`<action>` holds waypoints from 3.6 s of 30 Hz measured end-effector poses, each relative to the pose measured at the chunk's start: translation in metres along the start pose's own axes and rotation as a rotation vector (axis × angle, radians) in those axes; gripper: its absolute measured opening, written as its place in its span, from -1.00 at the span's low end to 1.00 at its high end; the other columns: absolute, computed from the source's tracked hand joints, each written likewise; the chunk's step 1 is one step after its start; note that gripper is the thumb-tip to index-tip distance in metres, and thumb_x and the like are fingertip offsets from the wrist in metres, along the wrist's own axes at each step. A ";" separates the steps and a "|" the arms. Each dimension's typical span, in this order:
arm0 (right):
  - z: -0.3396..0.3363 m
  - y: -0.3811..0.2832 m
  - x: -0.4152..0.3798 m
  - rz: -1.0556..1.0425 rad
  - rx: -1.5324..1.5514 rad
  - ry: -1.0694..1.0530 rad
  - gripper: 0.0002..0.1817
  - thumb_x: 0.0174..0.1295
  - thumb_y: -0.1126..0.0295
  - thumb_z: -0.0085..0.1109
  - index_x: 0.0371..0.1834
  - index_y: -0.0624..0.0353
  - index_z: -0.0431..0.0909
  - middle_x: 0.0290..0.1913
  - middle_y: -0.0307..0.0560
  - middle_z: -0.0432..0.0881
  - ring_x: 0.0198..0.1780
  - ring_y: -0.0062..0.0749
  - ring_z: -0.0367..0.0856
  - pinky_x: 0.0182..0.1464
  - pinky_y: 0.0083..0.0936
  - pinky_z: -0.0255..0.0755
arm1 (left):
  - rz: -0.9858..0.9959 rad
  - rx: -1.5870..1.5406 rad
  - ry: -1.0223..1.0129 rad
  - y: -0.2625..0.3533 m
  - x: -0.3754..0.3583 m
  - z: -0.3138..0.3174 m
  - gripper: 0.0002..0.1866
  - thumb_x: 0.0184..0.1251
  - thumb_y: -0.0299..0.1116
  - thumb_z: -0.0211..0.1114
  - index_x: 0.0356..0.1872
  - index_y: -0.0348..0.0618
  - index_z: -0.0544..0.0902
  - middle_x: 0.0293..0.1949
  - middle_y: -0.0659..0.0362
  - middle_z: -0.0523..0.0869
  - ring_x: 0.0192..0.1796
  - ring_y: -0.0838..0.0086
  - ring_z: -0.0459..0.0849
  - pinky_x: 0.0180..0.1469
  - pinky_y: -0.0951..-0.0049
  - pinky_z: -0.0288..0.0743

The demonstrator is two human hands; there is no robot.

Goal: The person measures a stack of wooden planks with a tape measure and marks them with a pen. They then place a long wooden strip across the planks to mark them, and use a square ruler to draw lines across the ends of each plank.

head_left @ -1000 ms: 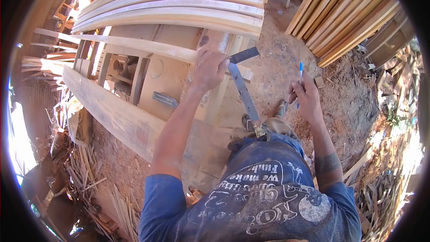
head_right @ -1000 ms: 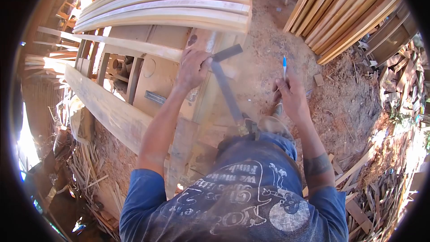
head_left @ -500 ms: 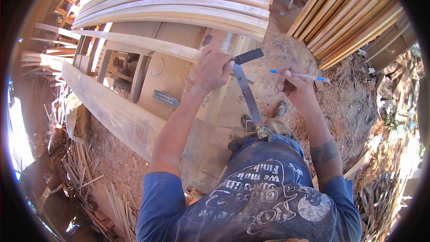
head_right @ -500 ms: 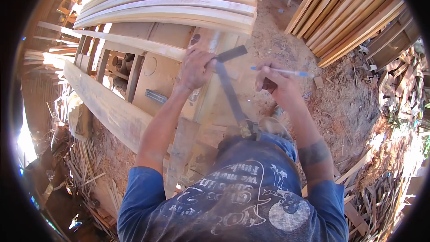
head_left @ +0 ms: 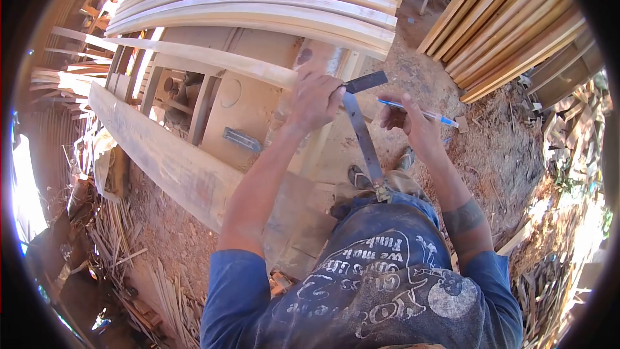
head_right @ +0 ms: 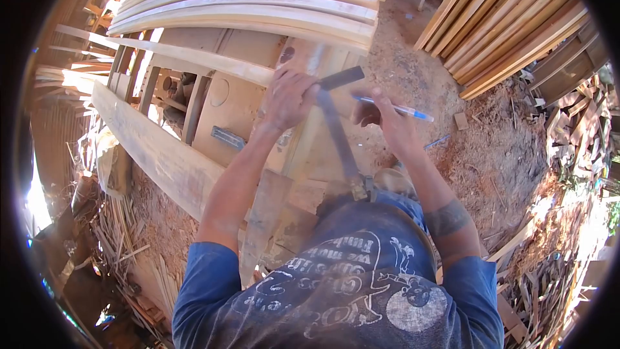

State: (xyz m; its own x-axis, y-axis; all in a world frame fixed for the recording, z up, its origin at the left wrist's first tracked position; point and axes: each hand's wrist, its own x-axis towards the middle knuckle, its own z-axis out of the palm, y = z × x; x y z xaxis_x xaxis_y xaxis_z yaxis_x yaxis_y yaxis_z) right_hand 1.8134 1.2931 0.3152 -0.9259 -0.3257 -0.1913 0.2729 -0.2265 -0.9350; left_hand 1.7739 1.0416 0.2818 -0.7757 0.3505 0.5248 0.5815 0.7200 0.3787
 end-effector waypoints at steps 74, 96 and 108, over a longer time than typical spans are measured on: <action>0.020 0.002 -0.078 -0.204 -0.523 -0.366 -0.78 0.24 0.49 0.26 -0.27 0.17 0.34 -0.29 0.09 0.66 -0.37 -0.23 0.70 -0.32 -0.40 0.54 | -0.175 -0.514 -0.187 0.045 -0.002 -0.098 -0.64 0.17 -0.17 0.46 -0.12 -0.19 0.71 -0.22 0.19 0.76 0.02 0.34 0.63 0.11 0.23 0.48; -0.039 0.082 0.112 0.239 0.418 0.267 -0.47 0.51 0.05 -0.06 0.22 0.36 0.41 0.07 0.15 0.60 0.02 -0.12 0.68 0.18 -0.22 0.53 | 0.012 0.130 -0.352 0.047 0.029 -0.076 -0.74 0.27 -0.09 0.37 -0.36 -0.07 0.65 -0.45 0.16 0.65 -0.33 0.18 0.66 -0.21 0.14 0.54; -0.053 0.083 0.021 -0.305 -0.884 0.411 -0.74 0.43 0.21 0.08 -0.03 0.17 0.53 -0.24 0.08 0.65 -0.30 0.03 0.66 -0.22 -0.19 0.49 | 0.518 0.069 -0.280 -0.044 0.111 0.032 -0.54 0.27 -0.05 0.34 0.14 0.04 0.57 -0.12 0.13 0.67 -0.13 0.23 0.72 -0.04 0.26 0.64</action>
State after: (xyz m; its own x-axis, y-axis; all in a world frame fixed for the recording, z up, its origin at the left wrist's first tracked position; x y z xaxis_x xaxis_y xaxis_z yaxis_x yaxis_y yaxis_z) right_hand 1.8032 1.3158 0.2181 -0.9871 0.0105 0.1600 -0.1261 0.5654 -0.8151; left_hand 1.6544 1.0679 0.2987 -0.4353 0.8046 0.4039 0.8919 0.4466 0.0716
